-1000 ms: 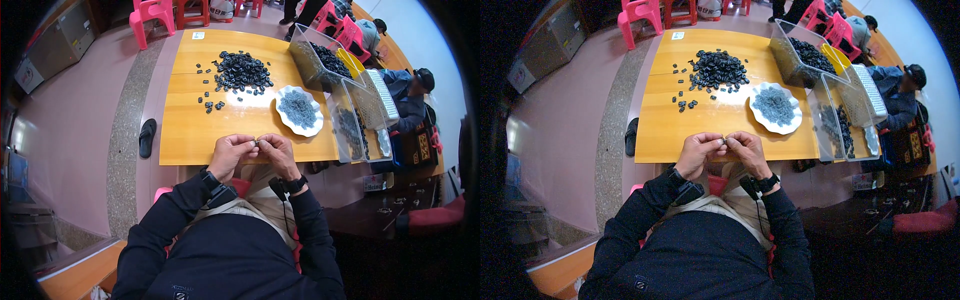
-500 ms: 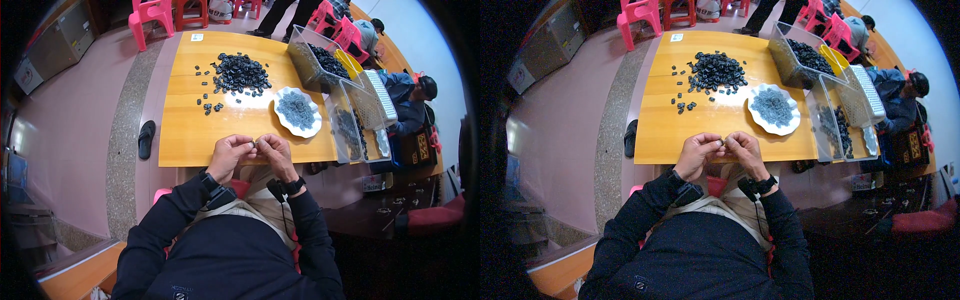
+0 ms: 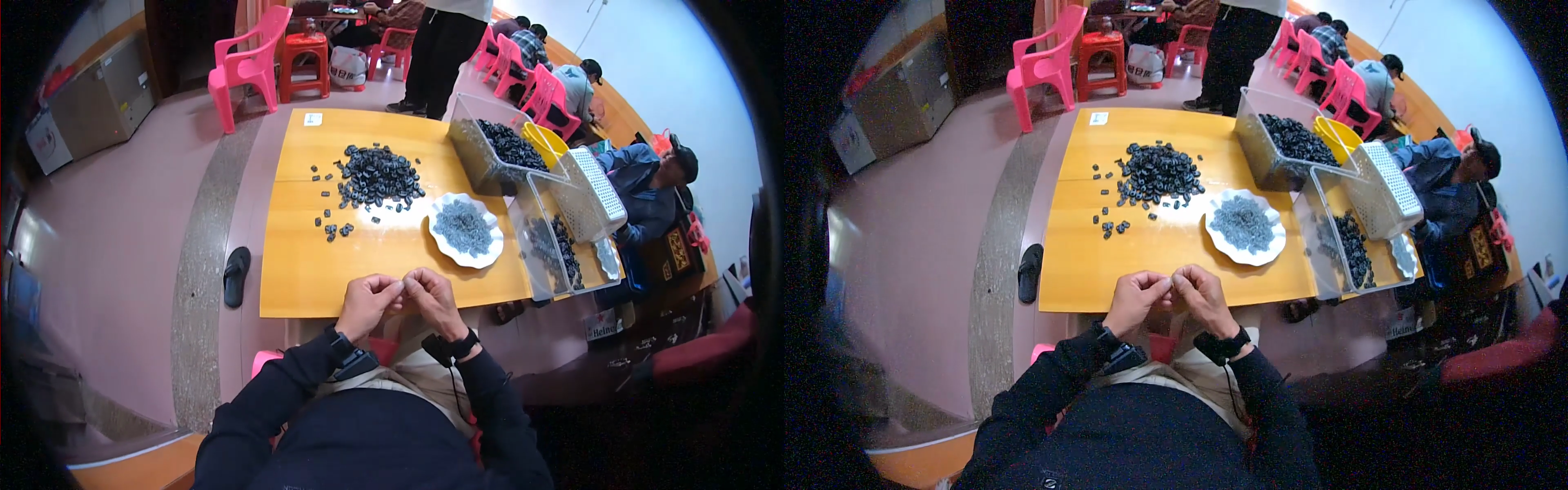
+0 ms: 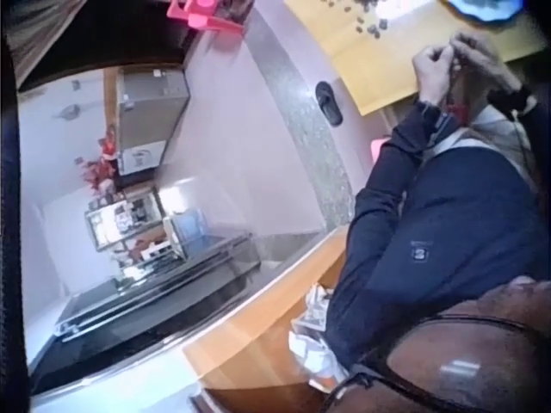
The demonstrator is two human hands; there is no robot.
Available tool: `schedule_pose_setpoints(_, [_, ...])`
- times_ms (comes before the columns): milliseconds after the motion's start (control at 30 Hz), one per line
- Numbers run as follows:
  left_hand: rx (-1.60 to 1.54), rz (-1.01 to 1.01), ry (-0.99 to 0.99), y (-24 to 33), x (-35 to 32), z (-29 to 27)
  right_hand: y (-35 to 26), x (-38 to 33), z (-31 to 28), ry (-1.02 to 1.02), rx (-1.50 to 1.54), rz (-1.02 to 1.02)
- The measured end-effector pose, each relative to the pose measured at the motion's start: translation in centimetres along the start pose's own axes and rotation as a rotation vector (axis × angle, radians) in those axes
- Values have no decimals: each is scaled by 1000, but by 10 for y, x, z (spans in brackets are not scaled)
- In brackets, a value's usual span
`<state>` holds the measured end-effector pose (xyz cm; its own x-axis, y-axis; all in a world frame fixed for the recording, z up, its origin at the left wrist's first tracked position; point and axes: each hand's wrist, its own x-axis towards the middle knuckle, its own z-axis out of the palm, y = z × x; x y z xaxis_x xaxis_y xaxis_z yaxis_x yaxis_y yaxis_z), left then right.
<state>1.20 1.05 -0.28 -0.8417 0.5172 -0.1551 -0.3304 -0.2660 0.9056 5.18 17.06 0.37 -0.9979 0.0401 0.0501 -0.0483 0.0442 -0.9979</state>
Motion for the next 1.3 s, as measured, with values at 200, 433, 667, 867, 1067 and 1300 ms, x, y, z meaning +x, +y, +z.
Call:
schedule_pose_setpoints(200, [-46, 22, -2, -2, 2, 0, -10, 1, 3, 30, -249, -148])
schedule_pose_setpoints(433, [-95, 13, -3, 5, 0, -1, -19, 1, 7, 64, -440, -271])
schedule_pose_setpoints(667, [-141, 39, 27, 0, -5, 4, -11, -7, 2, 39, -366, -200])
schedule_pose_setpoints(867, [-163, 5, 76, 0, 0, -2, -28, 4, -35, 219, -551, -246])
schedule_pose_setpoints(1067, [-123, -14, 51, 11, 0, 1, -64, 37, -105, 448, -1054, -396])
schedule_pose_setpoints(1300, [-163, -64, 26, 10, 1, -1, -48, 33, -98, 339, -612, -276])
